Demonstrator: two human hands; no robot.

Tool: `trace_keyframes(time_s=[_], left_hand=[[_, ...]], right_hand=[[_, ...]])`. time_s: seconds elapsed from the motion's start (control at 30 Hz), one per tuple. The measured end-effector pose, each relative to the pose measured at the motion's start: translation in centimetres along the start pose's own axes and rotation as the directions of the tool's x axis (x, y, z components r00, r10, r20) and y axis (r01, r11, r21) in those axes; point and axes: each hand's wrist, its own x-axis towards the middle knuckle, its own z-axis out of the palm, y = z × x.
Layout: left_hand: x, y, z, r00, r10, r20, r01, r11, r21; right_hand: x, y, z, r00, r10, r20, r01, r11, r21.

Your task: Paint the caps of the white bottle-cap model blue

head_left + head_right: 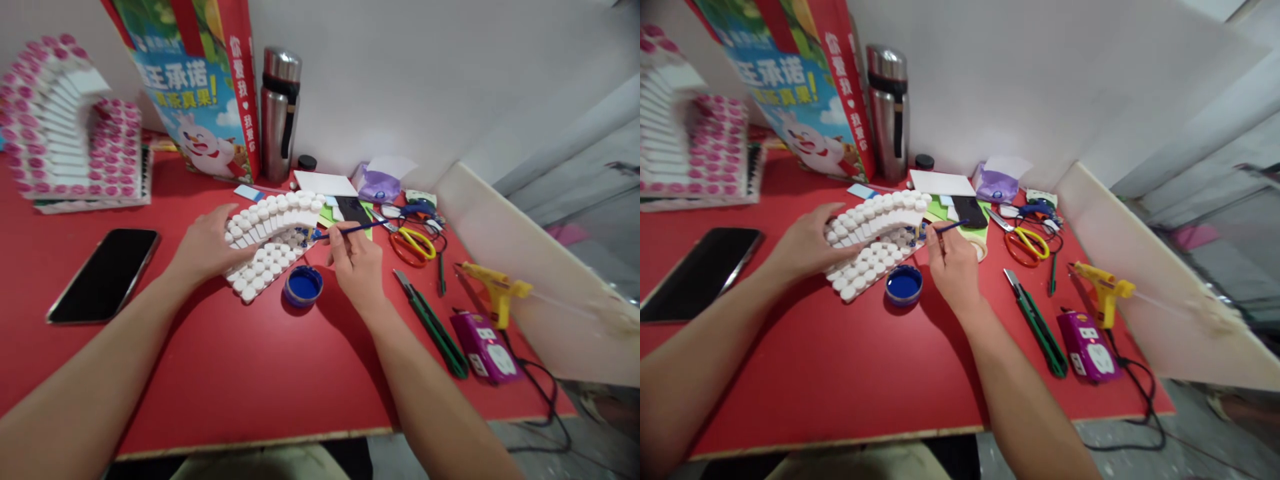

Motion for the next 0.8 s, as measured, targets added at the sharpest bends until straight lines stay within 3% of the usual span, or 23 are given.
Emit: trace_keyframes(time_s=[0.8], left_hand=[[-0.09, 0.37, -0.23, 1.0, -0.008, 0.018, 0.008, 1.0, 0.013]], right_hand=[[-0.06, -0.02, 0.25, 1.0, 0.002, -0.002, -0.002, 1.0, 0.021]])
